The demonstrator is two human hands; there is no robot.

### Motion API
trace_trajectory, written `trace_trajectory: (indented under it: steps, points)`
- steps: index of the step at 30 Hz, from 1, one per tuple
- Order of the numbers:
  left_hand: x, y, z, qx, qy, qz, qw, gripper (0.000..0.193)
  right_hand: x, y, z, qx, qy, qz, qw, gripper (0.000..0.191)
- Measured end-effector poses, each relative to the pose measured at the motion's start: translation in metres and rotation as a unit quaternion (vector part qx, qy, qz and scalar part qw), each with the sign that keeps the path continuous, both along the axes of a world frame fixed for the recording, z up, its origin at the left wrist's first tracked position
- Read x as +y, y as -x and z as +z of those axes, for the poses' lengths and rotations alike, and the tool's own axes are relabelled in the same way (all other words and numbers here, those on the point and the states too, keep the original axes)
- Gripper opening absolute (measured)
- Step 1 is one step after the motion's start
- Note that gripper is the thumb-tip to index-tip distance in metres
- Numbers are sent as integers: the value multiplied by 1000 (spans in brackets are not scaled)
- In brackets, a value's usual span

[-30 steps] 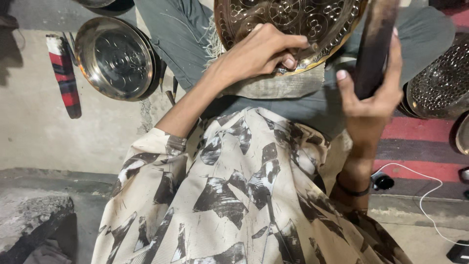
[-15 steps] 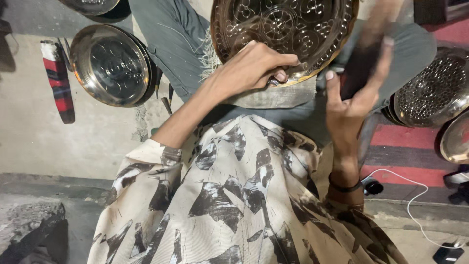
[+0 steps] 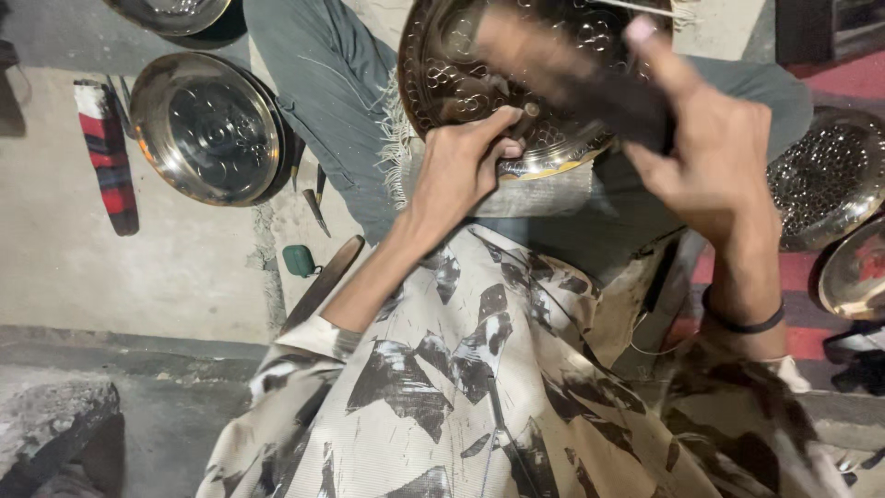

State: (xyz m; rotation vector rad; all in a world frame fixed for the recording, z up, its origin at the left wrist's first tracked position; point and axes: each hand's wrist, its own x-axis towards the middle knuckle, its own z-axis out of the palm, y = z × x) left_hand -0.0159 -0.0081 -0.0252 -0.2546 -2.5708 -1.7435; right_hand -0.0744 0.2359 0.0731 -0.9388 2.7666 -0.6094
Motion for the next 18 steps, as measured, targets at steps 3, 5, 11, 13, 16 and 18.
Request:
trace_trajectory:
  steps: [3,5,11,13,16,18]
  points:
    - [9,-7,1,-46,14,65,997,28,-17,18,16,-12,-162,83,983,89]
    - [13,-10,2,-47,15,108,993,27,-23,32,26,10,-229,121,966,94]
    - [17,-24,6,-78,-3,179,981,22,-33,51,34,47,-228,184,955,81]
    - [17,-25,6,-76,12,180,981,22,-34,50,32,58,-266,197,942,80]
    - [15,-24,7,-75,28,180,980,24,-31,42,28,47,-74,130,988,83]
    - [11,-24,9,-84,17,167,982,24,-29,30,23,-17,-247,126,961,84]
